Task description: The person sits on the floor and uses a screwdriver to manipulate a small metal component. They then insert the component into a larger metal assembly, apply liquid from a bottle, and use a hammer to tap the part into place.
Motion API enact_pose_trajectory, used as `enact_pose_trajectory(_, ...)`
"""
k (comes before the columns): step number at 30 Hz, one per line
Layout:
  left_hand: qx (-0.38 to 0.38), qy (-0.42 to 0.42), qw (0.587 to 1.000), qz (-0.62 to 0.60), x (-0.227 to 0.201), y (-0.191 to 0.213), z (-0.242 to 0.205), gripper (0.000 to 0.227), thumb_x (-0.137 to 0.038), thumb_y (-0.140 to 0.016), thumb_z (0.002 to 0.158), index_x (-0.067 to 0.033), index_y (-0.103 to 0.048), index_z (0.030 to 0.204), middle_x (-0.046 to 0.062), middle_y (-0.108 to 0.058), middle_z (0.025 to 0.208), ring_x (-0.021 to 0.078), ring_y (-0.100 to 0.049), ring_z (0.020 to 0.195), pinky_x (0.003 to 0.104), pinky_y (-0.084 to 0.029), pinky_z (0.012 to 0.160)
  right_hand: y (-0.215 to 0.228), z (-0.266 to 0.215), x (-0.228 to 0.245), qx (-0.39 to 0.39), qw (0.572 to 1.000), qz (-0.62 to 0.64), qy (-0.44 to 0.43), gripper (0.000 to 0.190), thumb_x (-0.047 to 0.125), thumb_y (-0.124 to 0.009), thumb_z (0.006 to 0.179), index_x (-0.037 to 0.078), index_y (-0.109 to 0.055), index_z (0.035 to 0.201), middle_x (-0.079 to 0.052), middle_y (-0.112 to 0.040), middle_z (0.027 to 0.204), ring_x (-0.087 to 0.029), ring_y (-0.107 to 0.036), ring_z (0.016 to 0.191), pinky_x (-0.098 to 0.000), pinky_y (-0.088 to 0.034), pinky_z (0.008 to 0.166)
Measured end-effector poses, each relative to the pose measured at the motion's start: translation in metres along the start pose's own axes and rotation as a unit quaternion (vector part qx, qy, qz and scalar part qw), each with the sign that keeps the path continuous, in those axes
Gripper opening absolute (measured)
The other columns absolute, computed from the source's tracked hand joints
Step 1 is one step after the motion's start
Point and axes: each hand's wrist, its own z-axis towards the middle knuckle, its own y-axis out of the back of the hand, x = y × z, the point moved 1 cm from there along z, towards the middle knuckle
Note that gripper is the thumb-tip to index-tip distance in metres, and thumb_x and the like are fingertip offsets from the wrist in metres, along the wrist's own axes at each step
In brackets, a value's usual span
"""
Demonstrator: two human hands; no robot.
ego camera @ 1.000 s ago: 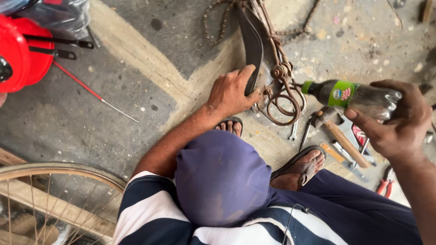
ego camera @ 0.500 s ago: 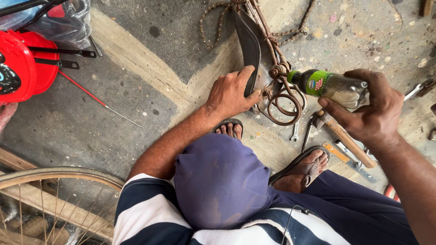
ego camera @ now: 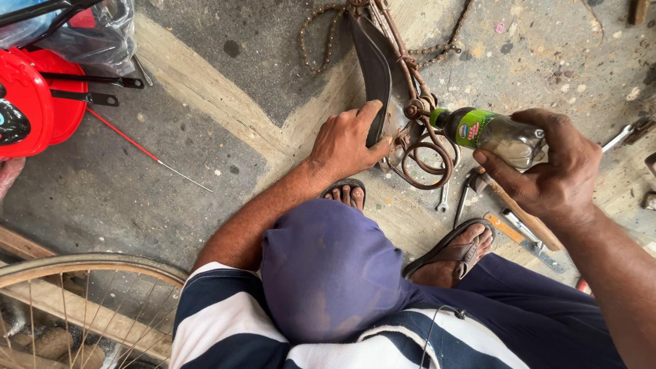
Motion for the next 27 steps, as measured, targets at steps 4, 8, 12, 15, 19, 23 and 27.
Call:
enact_pose_trajectory(4,0.008,0.014,1.0,0.002,0.0,0.001,0.0,0.063,-0.03,-0.079,0.085,0.0033,-0.055,0.133,0.025,-0.071,0.082,0.0393,-0.075,0.076,0.051,-0.061,0.071,0.003,0.002,0.007,-0.029,0.999,0.024,0.033,0.054,0.032,-0.089,0.093,-0.005,-0.062,0.122,-0.019,-0.074,0.104,-0.027,-0.077,0.094,-0.0338,-0.065,0.08)
enact_pose_trajectory(8,0.009,0.009,1.0,-0.004,-0.002,0.002,0.001,0.063,-0.03,-0.08,0.084,0.0027,-0.055,0.132,0.025,-0.071,0.083,0.0398,-0.075,0.076,0.051,-0.061,0.07,0.001,0.001,0.008,-0.014,1.0,0.015,0.015,0.055,0.035,-0.091,0.096,-0.003,-0.063,0.125,-0.018,-0.074,0.106,-0.025,-0.078,0.095,-0.0305,-0.065,0.08)
enact_pose_trajectory(12,0.0,0.01,1.0,-0.008,-0.002,0.001,-0.001,0.063,-0.03,-0.08,0.085,0.0025,-0.055,0.133,0.025,-0.071,0.083,0.0402,-0.074,0.076,0.05,-0.061,0.071,-0.001,-0.002,0.003,-0.016,0.999,0.035,-0.008,0.054,0.034,-0.09,0.099,-0.003,-0.063,0.125,-0.017,-0.074,0.108,-0.024,-0.078,0.096,-0.0305,-0.065,0.082)
enact_pose_trajectory(15,-0.005,0.01,1.0,-0.002,0.0,0.002,-0.001,0.063,-0.03,-0.08,0.085,0.0022,-0.055,0.133,0.025,-0.071,0.083,0.0406,-0.074,0.076,0.051,-0.061,0.07,-0.002,0.0,0.001,-0.056,0.996,0.029,0.064,0.055,0.031,-0.089,0.096,-0.004,-0.062,0.13,-0.019,-0.074,0.107,-0.026,-0.078,0.094,-0.0306,-0.065,0.078)
enact_pose_trajectory(19,-0.005,0.004,1.0,-0.009,0.0,0.0,-0.002,0.062,-0.03,-0.08,0.085,0.0019,-0.054,0.132,0.024,-0.071,0.084,0.04,-0.074,0.076,0.051,-0.061,0.07,-0.004,0.002,0.0,-0.026,0.999,0.022,-0.003,0.055,0.032,-0.091,0.099,-0.004,-0.062,0.126,-0.019,-0.075,0.108,-0.026,-0.078,0.095,-0.0318,-0.065,0.079)
enact_pose_trajectory(23,-0.002,0.011,1.0,-0.006,0.001,0.001,-0.002,0.063,-0.03,-0.081,0.084,0.002,-0.054,0.132,0.024,-0.07,0.081,0.04,-0.074,0.074,0.051,-0.061,0.069,-0.005,0.009,0.004,-0.028,0.999,0.041,0.014,0.054,0.032,-0.089,0.1,-0.004,-0.06,0.128,-0.02,-0.075,0.109,-0.026,-0.078,0.098,-0.0306,-0.066,0.08)
enact_pose_trajectory(27,0.012,0.015,1.0,-0.007,0.001,0.002,-0.001,0.06,-0.029,-0.079,0.086,0.0014,-0.054,0.132,0.023,-0.071,0.082,0.0378,-0.075,0.074,0.05,-0.061,0.069,0.001,0.012,0.011,-0.007,0.999,0.033,-0.026,0.057,0.034,-0.092,0.1,-0.003,-0.059,0.128,-0.019,-0.075,0.108,-0.026,-0.078,0.096,-0.0303,-0.066,0.078)
